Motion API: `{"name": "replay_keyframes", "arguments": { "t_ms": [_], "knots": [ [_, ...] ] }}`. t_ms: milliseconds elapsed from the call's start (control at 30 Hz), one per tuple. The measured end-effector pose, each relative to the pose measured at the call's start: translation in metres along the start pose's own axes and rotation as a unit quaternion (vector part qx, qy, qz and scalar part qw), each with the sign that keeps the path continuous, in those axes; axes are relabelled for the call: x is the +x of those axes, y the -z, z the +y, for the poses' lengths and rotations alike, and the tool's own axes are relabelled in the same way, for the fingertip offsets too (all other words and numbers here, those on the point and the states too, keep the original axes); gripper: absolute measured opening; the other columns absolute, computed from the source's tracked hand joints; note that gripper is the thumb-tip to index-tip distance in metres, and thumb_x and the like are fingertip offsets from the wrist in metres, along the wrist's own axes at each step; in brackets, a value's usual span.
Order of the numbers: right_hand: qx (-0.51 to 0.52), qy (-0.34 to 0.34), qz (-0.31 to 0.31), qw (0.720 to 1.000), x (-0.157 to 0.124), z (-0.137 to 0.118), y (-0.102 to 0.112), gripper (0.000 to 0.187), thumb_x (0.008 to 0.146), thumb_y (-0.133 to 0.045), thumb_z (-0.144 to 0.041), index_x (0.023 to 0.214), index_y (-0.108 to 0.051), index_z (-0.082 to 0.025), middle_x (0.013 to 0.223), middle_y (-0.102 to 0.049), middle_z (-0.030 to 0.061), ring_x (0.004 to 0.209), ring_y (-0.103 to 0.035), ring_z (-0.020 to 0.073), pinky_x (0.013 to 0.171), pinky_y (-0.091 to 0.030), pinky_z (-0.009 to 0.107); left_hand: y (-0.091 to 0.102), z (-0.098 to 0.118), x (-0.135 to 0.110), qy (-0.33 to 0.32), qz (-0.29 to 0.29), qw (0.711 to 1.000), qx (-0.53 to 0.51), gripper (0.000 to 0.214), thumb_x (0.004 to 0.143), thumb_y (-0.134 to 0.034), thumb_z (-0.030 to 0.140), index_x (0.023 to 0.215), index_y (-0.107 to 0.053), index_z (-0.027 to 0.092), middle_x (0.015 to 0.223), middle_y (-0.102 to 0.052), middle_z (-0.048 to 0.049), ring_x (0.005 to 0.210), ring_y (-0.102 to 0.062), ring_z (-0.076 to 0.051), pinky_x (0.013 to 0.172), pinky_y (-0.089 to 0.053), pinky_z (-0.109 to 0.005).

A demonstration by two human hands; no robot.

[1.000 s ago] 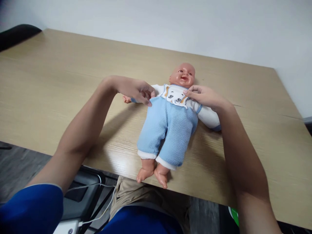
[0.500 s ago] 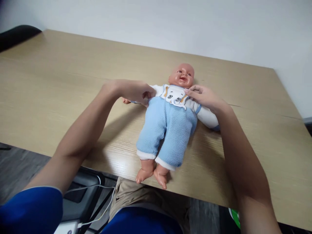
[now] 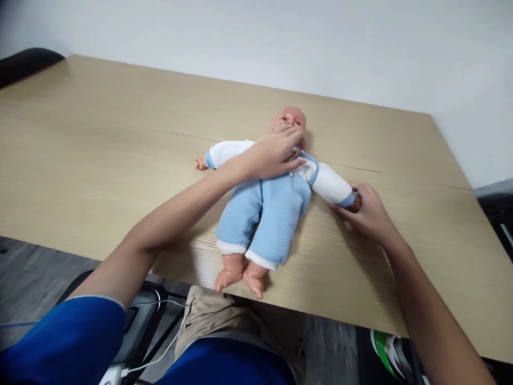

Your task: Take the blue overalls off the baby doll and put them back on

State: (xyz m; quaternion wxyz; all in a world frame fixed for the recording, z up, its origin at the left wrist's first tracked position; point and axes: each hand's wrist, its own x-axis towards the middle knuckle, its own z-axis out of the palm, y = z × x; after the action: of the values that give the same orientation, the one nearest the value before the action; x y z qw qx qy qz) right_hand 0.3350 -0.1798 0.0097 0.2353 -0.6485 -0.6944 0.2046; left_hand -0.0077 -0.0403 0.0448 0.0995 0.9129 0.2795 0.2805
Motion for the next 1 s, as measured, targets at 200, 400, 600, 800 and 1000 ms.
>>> {"name": "replay_keyframes", "arguments": {
  "t_ms": [200,400,600,800,1000],
  "knots": [
    [0.125,-0.066,0.062,0.988,-0.008,-0.02,0.006,0.062,0.07,-0.107,-0.053,0.119,-0.073,-0.035,0.128,-0.083,0.0149,0.124,-0.08,0.0502,0.114,-0.062,0.069,-0.034,-0.007,0.019,0.035,-0.028,0.998,-0.051,0.023,0.116,-0.061,0.025,0.133,-0.075,0.017,0.129,-0.085,-0.0222,0.125,-0.079,-0.037,0.111,-0.055,-0.049],
    [0.291,-0.016,0.168,0.942,0.021,-0.043,-0.007,0.069,0.068,-0.106,-0.049,0.115,-0.057,-0.037,0.146,-0.076,0.0159,0.147,-0.074,0.0447,0.122,-0.065,0.06,-0.026,-0.003,0.009,-0.058,-0.004,0.991,-0.123,0.026,0.122,-0.059,0.037,0.128,-0.076,0.018,0.134,-0.082,-0.0239,0.13,-0.076,-0.036,0.115,-0.056,-0.048],
    [0.305,0.028,0.174,0.936,0.071,-0.077,-0.029,0.068,0.078,-0.093,-0.06,0.128,-0.053,-0.036,0.166,-0.07,0.0179,0.159,-0.068,0.0426,0.126,-0.063,0.058,-0.02,0.005,-0.001,-0.098,0.014,0.99,-0.101,0.046,0.129,-0.044,0.051,0.144,-0.079,0.025,0.141,-0.079,-0.0202,0.138,-0.075,-0.036,0.121,-0.054,-0.049],
    [0.256,0.057,0.135,0.955,0.08,-0.09,-0.061,0.067,0.074,-0.097,-0.072,0.118,-0.061,-0.037,0.127,-0.078,0.0114,0.127,-0.077,0.0402,0.119,-0.066,0.061,-0.014,0.014,-0.015,-0.077,0.06,0.995,-0.01,0.046,0.128,-0.046,0.051,0.147,-0.085,0.035,0.143,-0.082,-0.0162,0.142,-0.072,-0.038,0.138,-0.038,-0.063],
    [0.156,0.118,0.126,0.973,0.07,-0.076,-0.069,0.056,0.083,-0.091,-0.079,0.116,-0.079,-0.036,0.137,-0.074,0.0154,0.143,-0.071,0.0463,0.122,-0.065,0.068,-0.009,0.015,-0.014,-0.064,0.111,0.989,-0.071,0.033,0.117,-0.068,0.054,0.128,-0.09,0.032,0.14,-0.082,-0.0178,0.132,-0.073,-0.038,0.135,-0.045,-0.064]
  ]
}}
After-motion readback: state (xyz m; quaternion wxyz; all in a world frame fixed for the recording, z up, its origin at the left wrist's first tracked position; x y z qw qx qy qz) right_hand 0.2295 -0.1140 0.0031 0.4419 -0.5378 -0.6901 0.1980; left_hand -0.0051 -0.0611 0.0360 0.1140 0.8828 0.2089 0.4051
